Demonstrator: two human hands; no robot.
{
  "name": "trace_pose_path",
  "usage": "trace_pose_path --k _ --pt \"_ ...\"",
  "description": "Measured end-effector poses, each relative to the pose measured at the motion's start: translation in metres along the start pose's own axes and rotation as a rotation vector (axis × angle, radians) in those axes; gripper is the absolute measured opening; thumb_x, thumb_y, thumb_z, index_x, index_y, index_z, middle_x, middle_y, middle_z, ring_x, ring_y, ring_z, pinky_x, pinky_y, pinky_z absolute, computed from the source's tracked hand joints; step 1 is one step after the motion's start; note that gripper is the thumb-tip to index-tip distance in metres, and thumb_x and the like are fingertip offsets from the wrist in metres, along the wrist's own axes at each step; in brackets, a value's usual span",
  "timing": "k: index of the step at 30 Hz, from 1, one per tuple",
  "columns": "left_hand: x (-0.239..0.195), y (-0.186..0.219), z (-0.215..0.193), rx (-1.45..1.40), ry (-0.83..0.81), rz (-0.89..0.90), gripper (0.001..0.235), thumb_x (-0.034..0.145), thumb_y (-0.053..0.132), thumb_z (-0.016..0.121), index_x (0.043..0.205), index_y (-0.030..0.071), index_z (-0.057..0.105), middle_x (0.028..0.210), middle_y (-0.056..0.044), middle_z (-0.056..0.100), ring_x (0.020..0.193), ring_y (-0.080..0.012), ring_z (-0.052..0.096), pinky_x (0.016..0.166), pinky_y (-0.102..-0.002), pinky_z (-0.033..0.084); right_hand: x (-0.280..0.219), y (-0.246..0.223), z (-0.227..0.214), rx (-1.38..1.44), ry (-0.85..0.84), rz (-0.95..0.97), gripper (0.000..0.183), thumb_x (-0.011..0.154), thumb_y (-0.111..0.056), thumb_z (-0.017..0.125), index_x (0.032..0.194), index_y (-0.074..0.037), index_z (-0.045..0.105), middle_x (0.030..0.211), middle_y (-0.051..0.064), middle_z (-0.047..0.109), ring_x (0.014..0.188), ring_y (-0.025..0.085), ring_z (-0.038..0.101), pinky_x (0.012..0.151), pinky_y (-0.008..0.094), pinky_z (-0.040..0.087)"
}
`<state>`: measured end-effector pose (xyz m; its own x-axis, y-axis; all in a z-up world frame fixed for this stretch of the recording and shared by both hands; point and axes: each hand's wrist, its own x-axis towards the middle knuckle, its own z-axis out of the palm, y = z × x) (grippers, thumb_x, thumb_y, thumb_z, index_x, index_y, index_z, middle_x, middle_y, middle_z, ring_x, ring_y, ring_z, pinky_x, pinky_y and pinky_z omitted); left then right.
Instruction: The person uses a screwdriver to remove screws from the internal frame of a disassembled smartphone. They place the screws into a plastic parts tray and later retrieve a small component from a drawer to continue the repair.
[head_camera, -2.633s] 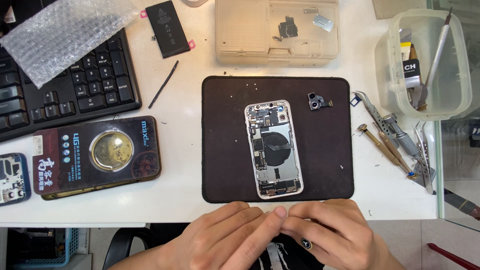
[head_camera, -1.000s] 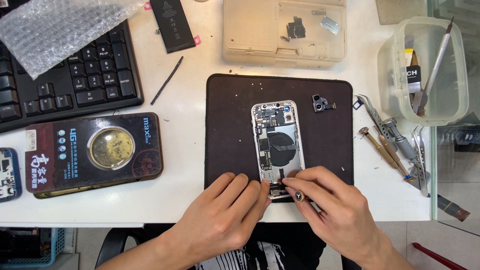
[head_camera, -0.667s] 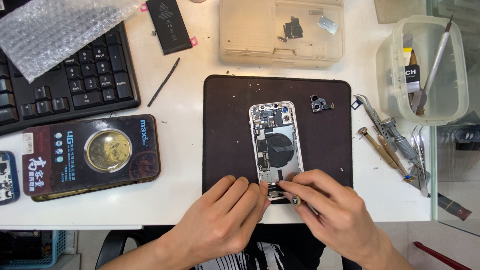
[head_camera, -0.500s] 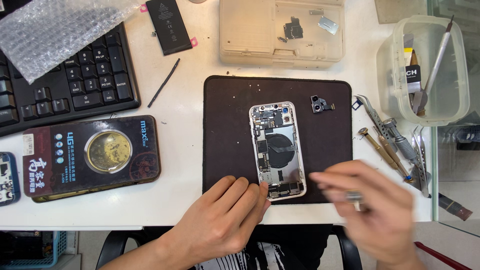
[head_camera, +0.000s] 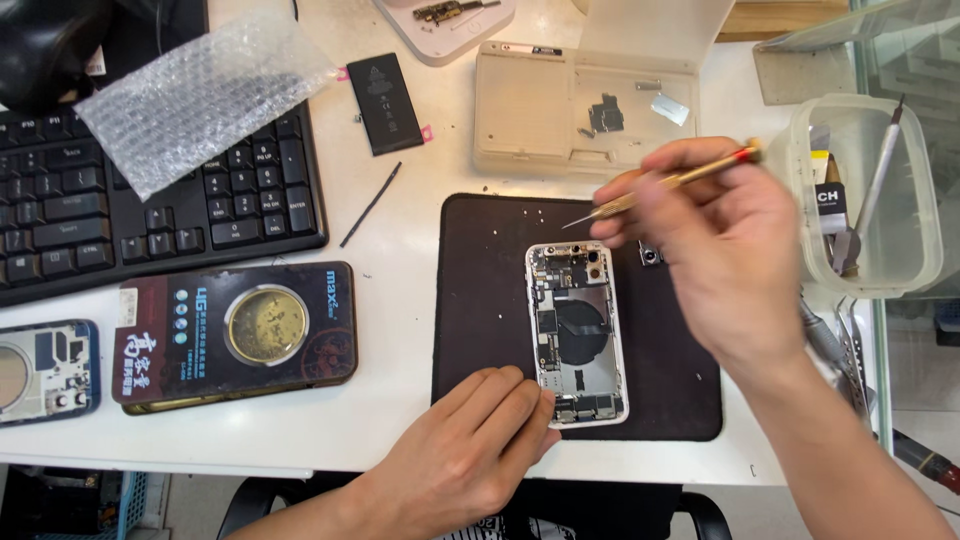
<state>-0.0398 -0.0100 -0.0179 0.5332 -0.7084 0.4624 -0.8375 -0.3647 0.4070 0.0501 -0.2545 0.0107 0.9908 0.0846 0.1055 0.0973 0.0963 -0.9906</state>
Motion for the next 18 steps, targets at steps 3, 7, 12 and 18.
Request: trace_pose_path --k 3,7,12,18 --pt "-0.001 -0.003 -0.003 -0.039 -0.012 0.012 0.031 0.095 0.011 0.073 0.111 -0.015 0.069 0.106 -0.020 0.064 0.105 -0.0324 0.064 0.096 -0.041 0.056 0.009 0.013 0.016 -0.123 0.032 -0.019 0.040 0.104 0.006 0.063 0.137 0.002 0.042 0.107 0.022 0.072 0.092 0.022 0.075 0.086 0.035 0.065" --pt "-0.003 -0.006 0.001 -0.031 0.003 0.036 0.031 0.096 0.014 0.073 0.106 -0.014 0.069 0.104 -0.022 0.066 0.105 -0.0341 0.066 0.095 -0.043 0.056 0.009 0.022 0.024 -0.245 -0.018 -0.142 0.066 0.105 0.009 0.062 0.154 -0.005 0.020 0.110 0.020 0.073 0.097 0.021 0.075 0.092 0.034 0.066" --pt "-0.009 -0.007 0.010 0.004 0.021 0.025 0.033 0.100 0.019 0.072 0.108 -0.013 0.071 0.103 -0.022 0.068 0.103 -0.0344 0.068 0.092 -0.043 0.057 0.005 0.031 0.026 -0.310 -0.044 -0.157 0.054 0.108 0.011 0.060 0.145 -0.007 0.024 0.110 0.022 0.072 0.091 0.020 0.073 0.088 0.033 0.063" --pt "-0.016 -0.009 0.023 -0.007 0.028 0.041 0.030 0.103 0.019 0.070 0.109 -0.010 0.071 0.105 -0.023 0.068 0.107 -0.0354 0.068 0.096 -0.044 0.057 0.009 0.042 0.029 -0.327 -0.125 -0.178 0.040 0.104 0.013 0.059 0.123 -0.005 0.029 0.115 0.025 0.070 0.100 0.023 0.075 0.091 0.034 0.066"
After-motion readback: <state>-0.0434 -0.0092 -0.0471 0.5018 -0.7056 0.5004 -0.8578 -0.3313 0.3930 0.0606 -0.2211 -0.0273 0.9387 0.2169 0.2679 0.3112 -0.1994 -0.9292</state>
